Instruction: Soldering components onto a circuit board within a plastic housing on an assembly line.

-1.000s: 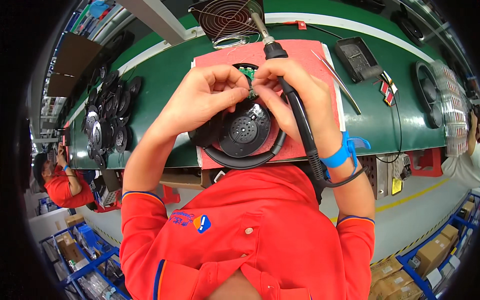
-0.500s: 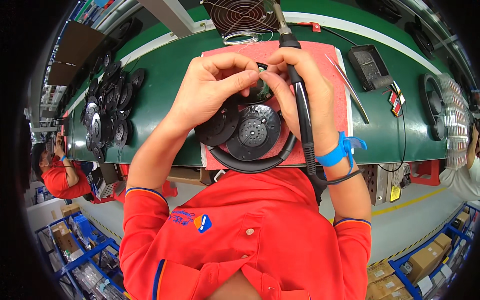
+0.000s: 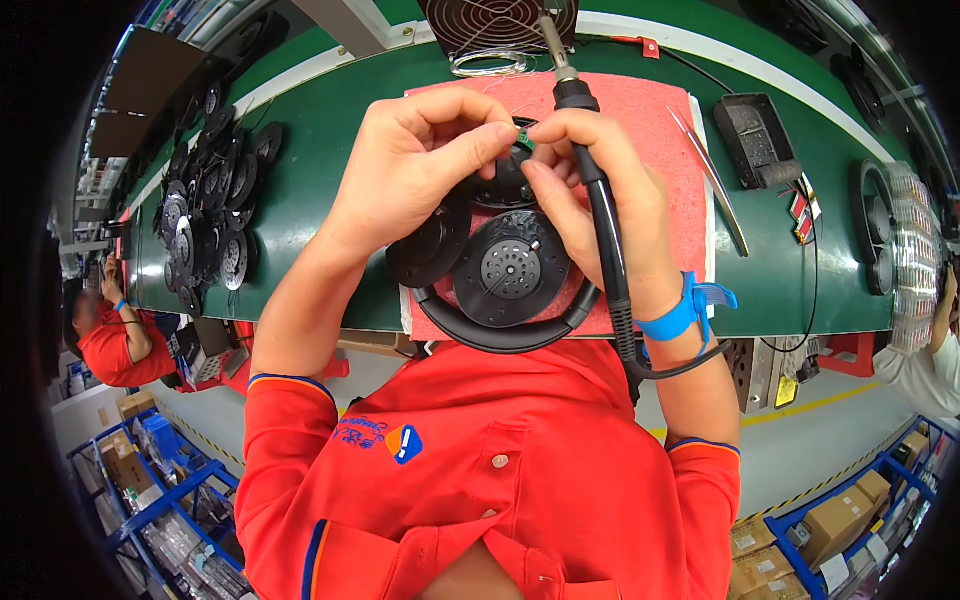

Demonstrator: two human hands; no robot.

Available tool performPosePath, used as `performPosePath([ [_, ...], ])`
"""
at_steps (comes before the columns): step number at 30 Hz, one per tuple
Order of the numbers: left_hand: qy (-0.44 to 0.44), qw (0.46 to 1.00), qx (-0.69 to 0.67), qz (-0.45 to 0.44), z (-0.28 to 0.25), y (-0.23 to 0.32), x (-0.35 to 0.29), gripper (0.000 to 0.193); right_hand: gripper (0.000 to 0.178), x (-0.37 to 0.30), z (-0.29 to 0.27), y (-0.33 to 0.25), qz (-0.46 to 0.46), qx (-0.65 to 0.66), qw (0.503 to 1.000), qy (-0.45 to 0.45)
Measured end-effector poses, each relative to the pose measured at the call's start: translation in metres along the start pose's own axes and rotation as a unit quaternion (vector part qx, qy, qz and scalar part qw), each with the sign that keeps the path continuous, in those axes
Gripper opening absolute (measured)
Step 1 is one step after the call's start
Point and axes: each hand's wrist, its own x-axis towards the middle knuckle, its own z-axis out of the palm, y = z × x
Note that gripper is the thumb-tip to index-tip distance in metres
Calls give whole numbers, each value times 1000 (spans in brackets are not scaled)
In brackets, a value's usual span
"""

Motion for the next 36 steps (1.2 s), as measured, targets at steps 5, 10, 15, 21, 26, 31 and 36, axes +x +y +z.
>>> performPosePath([
  [5,7,1000,-19,-16,0,-4,2,13,29,5,-2,6,-39,-15,998,37],
  [10,-6,1000,-1,-22,2,-6,0,13,32,5,-1,6,-31,51,998,35],
  [15,-5,1000,15,-7,7,-3,-4,13,31,3,-2,3,-34,23,999,27],
  [21,43,996,76,32,8,-8,-1,11,27,-2,1,-3,-10,-52,999,12],
  [26,74,954,242,164,0,-22,10,10,21,-2,-12,-3,-76,-142,986,45],
  [31,46,942,305,136,2,-27,14,10,18,-12,-32,-5,-93,-154,980,84],
  [36,-2,959,276,69,0,-32,15,12,30,-5,-45,-11,-199,-147,965,87],
])
